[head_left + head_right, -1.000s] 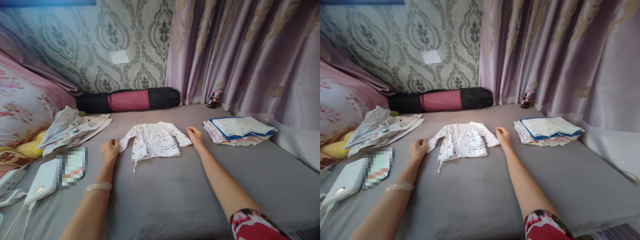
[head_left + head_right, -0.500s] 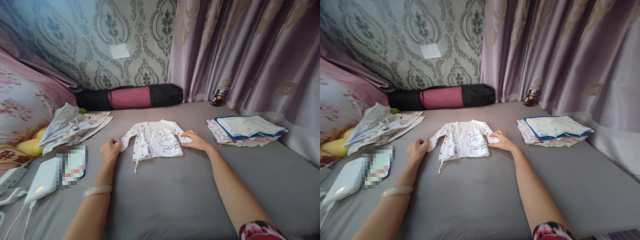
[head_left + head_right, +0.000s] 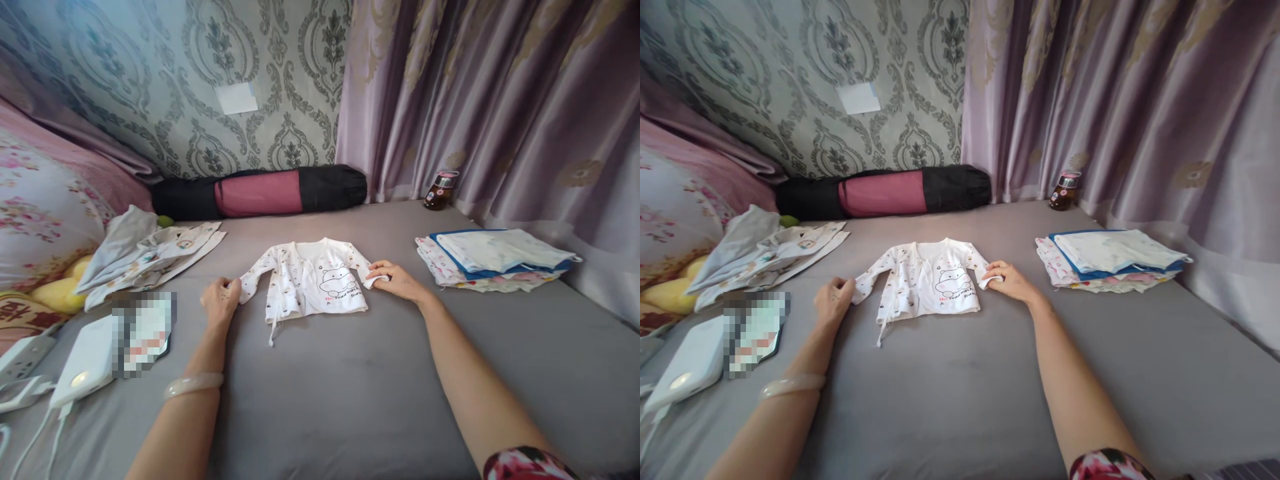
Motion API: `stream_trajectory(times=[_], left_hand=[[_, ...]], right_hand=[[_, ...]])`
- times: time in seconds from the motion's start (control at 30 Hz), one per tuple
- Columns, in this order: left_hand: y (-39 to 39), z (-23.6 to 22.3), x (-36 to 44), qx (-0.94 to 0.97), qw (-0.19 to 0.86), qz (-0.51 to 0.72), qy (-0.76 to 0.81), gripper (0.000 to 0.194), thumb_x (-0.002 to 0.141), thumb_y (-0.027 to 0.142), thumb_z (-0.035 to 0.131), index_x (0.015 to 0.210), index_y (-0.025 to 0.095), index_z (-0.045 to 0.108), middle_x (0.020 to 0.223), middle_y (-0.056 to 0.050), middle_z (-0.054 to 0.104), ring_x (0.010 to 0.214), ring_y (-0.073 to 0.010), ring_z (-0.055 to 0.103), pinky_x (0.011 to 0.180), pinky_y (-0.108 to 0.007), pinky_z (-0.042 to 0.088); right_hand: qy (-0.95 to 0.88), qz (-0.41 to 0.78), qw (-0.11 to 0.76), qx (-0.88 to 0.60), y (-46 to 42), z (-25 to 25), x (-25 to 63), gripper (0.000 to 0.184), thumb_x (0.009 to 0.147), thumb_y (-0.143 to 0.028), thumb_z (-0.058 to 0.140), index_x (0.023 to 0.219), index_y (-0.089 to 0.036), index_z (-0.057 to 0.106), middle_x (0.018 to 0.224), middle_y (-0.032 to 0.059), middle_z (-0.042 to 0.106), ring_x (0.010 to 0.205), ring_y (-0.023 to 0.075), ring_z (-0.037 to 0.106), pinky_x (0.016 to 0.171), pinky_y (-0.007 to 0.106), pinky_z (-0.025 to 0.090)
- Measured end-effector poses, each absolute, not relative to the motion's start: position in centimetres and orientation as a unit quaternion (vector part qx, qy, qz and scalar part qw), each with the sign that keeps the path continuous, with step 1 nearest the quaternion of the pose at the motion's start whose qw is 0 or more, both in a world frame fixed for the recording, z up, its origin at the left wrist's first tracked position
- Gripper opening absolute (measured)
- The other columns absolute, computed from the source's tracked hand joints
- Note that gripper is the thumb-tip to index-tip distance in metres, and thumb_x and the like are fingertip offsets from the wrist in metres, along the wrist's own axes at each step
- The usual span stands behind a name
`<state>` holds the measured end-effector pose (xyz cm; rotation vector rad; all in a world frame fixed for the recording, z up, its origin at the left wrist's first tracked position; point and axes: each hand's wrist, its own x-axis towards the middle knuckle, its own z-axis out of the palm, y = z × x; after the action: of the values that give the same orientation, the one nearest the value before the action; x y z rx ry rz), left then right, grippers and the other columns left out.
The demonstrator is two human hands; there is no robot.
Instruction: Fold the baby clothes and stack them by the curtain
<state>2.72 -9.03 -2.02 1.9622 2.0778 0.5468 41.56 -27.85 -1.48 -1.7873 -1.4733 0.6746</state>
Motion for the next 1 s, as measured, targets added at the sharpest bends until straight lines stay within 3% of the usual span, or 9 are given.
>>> stream_trajectory(times=[0.1, 0.23, 0.33, 0.47, 0.6, 0.67, 0.8, 1.0], left_hand=[[-9.1, -2.1, 2.7, 0.663, 0.123, 0.19, 0.714, 0.032, 0.077, 0.038, 0.044, 0.087, 0.018, 0.067, 0.093, -0.015, 0.071, 0.097, -0.0343, 0.063, 0.079, -0.038, 0.045], [-8.8, -2.6, 2.4, 0.661, 0.114, 0.216, 0.709, 0.033, 0.078, 0.038, 0.044, 0.095, 0.019, 0.065, 0.095, -0.013, 0.071, 0.099, -0.0329, 0.062, 0.082, -0.038, 0.045], [-8.7, -3.0, 2.2, 0.663, 0.11, 0.234, 0.703, 0.034, 0.079, 0.039, 0.044, 0.099, 0.02, 0.064, 0.095, -0.012, 0.07, 0.1, -0.0318, 0.062, 0.083, -0.037, 0.045], [-8.5, -3.2, 2.1, 0.655, 0.119, 0.241, 0.706, 0.035, 0.079, 0.039, 0.045, 0.101, 0.02, 0.064, 0.095, -0.012, 0.07, 0.099, -0.0315, 0.063, 0.082, -0.037, 0.046], [-8.5, -3.1, 2.2, 0.647, 0.13, 0.244, 0.711, 0.035, 0.078, 0.038, 0.045, 0.101, 0.02, 0.064, 0.099, -0.011, 0.07, 0.099, -0.0305, 0.063, 0.083, -0.036, 0.046], [-8.5, -2.9, 2.3, 0.65, 0.134, 0.237, 0.71, 0.034, 0.078, 0.036, 0.045, 0.101, 0.02, 0.064, 0.102, -0.011, 0.07, 0.101, -0.0296, 0.062, 0.085, -0.035, 0.046], [-8.1, -2.4, 2.4, 0.66, 0.146, 0.224, 0.702, 0.032, 0.078, 0.031, 0.046, 0.101, 0.018, 0.064, 0.101, -0.011, 0.069, 0.101, -0.0274, 0.062, 0.085, -0.032, 0.046], [-6.4, -0.7, 1.6, 0.682, 0.121, 0.256, 0.674, 0.032, 0.084, 0.029, 0.042, 0.107, 0.017, 0.061, 0.101, -0.009, 0.068, 0.097, -0.0245, 0.062, 0.082, -0.03, 0.046]], right_hand=[[-0.504, 0.291, 0.437, -0.686, -27.6, -1.6, 41.8, 0.017, 0.072, -0.03, 0.067, 0.087, -0.023, 0.075, 0.113, 0.0043, 0.065, 0.108, 0.0214, 0.059, 0.1, 0.036, 0.042], [-0.259, 0.294, 0.624, -0.676, -26.8, -2.5, 43.1, 0.021, 0.083, -0.037, 0.059, 0.095, -0.021, 0.065, 0.1, 0.0054, 0.07, 0.098, 0.0208, 0.065, 0.084, 0.036, 0.054], [-0.169, 0.289, 0.665, -0.667, -26.1, -3.1, 43.9, 0.022, 0.093, -0.037, 0.043, 0.098, -0.021, 0.057, 0.101, 0.0074, 0.068, 0.092, 0.018, 0.067, 0.075, 0.035, 0.058], [-0.16, 0.244, 0.65, -0.702, -25.7, -3.7, 43.9, 0.031, 0.091, -0.034, 0.045, 0.118, -0.021, 0.052, 0.11, 0.01, 0.065, 0.09, 0.0191, 0.067, 0.068, 0.034, 0.059], [-0.273, 0.112, 0.545, -0.785, -26.2, -3.9, 43.7, 0.061, 0.08, -0.028, 0.057, 0.139, -0.022, 0.042, 0.1, 0.0079, 0.068, 0.083, 0.0229, 0.067, 0.075, 0.038, 0.056], [-0.344, 0.049, 0.478, -0.806, -26.5, -3.8, 43.8, 0.056, 0.08, -0.025, 0.054, 0.135, -0.022, 0.05, 0.099, 0.007, 0.069, 0.089, 0.0241, 0.065, 0.085, 0.039, 0.052], [-0.423, 0.014, 0.397, -0.814, -26.4, -4.0, 44.0, 0.035, 0.081, -0.02, 0.045, 0.106, -0.018, 0.07, 0.108, 0.0097, 0.066, 0.1, 0.0238, 0.062, 0.093, 0.037, 0.046], [-0.459, -0.011, 0.35, -0.816, -25.9, -4.7, 44.2, 0.035, 0.081, -0.018, 0.044, 0.105, -0.017, 0.069, 0.106, 0.0109, 0.064, 0.1, 0.0244, 0.061, 0.093, 0.038, 0.046]])
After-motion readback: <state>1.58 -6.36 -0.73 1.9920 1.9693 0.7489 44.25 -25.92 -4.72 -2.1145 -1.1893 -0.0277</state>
